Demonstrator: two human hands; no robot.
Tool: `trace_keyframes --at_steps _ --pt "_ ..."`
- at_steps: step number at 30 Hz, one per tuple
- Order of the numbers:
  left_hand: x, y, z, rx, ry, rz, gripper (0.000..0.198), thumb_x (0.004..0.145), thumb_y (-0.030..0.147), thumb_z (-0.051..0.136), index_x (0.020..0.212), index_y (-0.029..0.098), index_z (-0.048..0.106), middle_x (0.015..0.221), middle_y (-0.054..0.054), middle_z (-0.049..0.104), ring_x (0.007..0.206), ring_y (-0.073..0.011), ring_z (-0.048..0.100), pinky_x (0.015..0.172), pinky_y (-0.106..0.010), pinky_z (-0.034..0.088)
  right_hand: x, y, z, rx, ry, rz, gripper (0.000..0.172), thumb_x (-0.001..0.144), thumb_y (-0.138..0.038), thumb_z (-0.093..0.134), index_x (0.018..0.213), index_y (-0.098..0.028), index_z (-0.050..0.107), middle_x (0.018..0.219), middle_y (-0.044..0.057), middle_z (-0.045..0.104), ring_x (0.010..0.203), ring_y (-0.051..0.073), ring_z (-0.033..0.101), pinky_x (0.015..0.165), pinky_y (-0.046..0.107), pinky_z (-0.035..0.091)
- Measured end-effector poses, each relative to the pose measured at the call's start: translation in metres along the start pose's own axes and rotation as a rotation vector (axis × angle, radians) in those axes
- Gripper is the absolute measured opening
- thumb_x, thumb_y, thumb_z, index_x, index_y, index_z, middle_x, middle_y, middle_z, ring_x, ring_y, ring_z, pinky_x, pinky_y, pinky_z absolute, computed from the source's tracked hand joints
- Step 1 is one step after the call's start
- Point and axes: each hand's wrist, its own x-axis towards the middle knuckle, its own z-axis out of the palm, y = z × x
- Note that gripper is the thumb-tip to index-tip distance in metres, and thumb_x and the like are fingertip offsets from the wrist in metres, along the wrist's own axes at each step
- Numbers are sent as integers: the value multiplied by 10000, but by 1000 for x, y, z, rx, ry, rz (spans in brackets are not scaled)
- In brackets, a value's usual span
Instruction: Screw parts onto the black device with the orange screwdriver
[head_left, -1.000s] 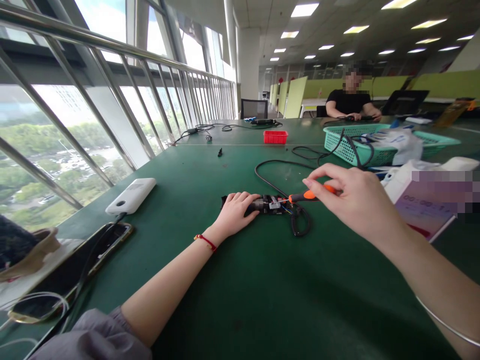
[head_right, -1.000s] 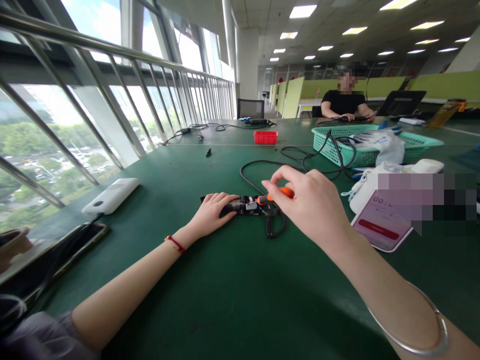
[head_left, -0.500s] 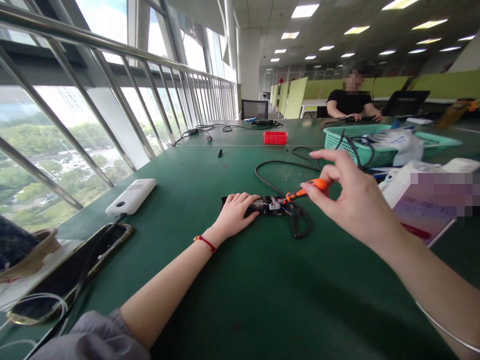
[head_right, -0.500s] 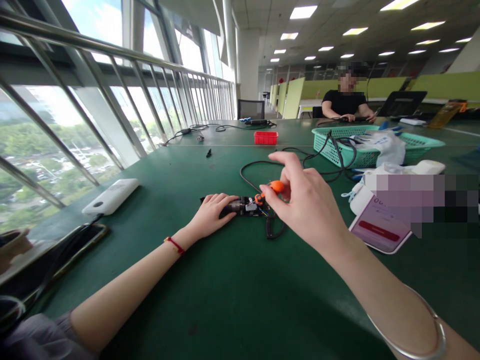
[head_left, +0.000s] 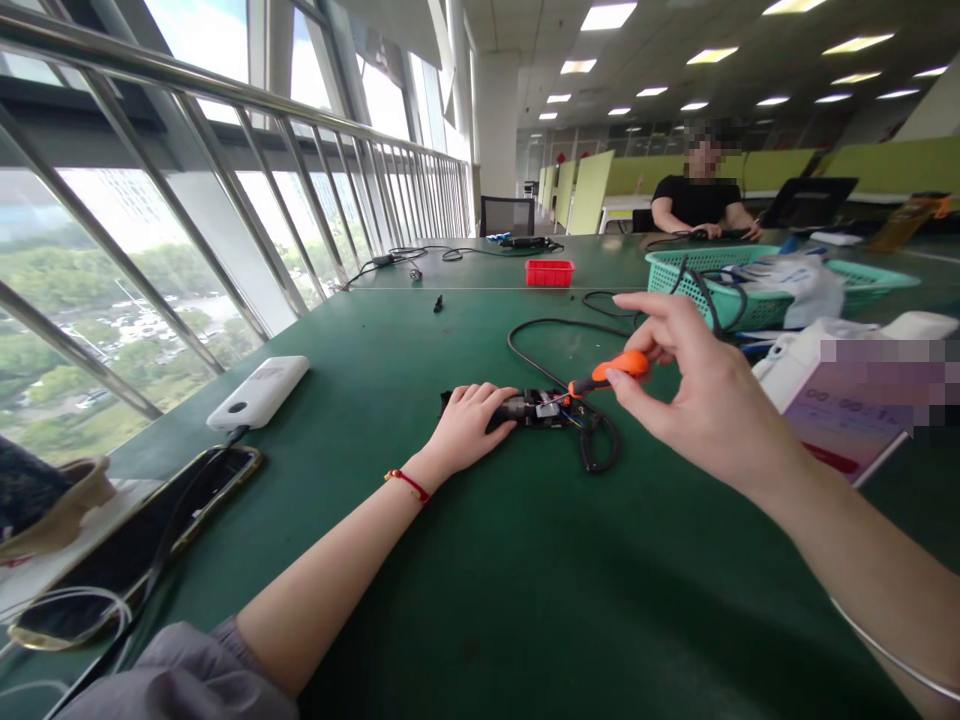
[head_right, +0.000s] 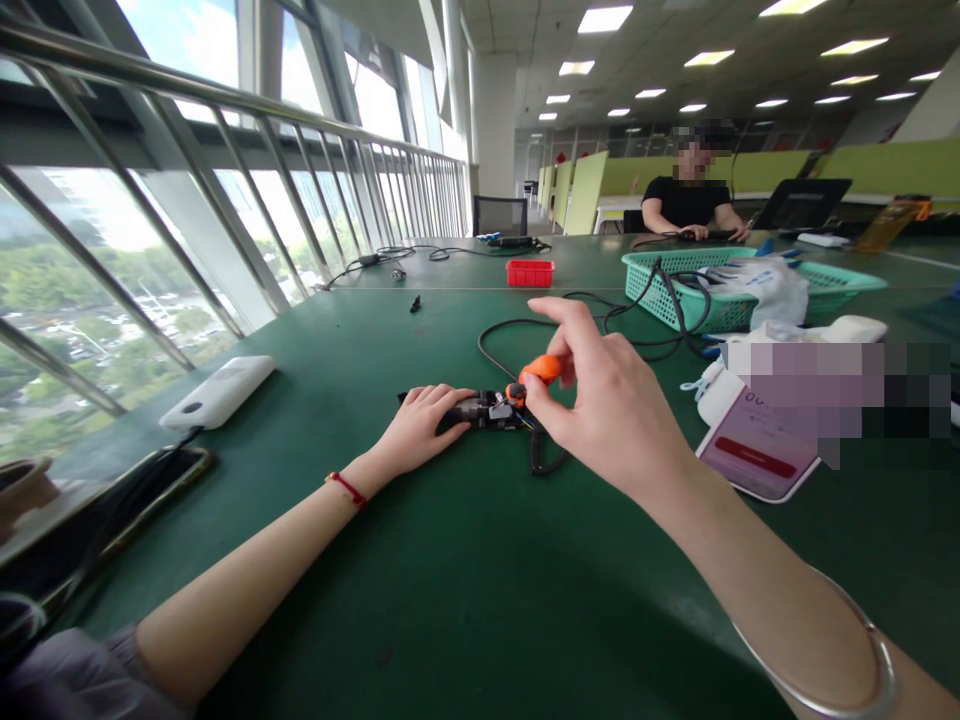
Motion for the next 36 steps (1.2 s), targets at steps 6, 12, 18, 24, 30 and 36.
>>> trace_keyframes --at_steps 6,12,18,24,30,36 --pt "0 1 -1 9 -4 -3 379 877 345 466 1241 244 446 1074 -40 566 1021 -220 506 936 -384 337 -1 -1 -1 -39 -34 12 335 819 -344 520 1127 -213 514 642 -8 559 595 168 529 642 311 426" --pt "-1 1 -1 1 -6 -1 371 874 349 469 1232 253 454 1086 -38 568 1025 -220 502 942 -384 334 -1 0 -1 -39 -66 32 278 806 -356 526 1046 -220 560 581 -17 519 587 175 534 630 313 427" --pt "-1 0 0 -2 -2 -2 379 869 342 475 1238 256 450 1087 -38 564 1031 -222 501 939 -383 337 -1 2 0 -7 -15 20 417 778 -314 548 1177 -216 481 799 23 599 704 184 566 656 307 438" --pt "0 0 0 1 9 6 375 874 340 470 1237 250 448 1080 -36 565 1021 -218 506 933 -377 339 0 3 0 -74 -92 39 261 827 -410 502 983 -221 592 528 -22 497 554 167 512 597 302 412" --pt "0 1 0 15 3 4 378 873 341 471 1237 243 446 1079 -40 563 1028 -223 504 937 -387 337 0 2 2 20 11 -18 402 784 -276 541 1174 -203 477 848 32 605 741 179 570 731 323 445" --pt "0 0 0 16 5 0 384 872 347 469 1244 250 445 1073 -41 559 1026 -224 503 936 -387 342 -2 4 2 -94 -21 11 264 805 -410 541 990 -229 595 580 0 544 660 203 532 642 325 422"
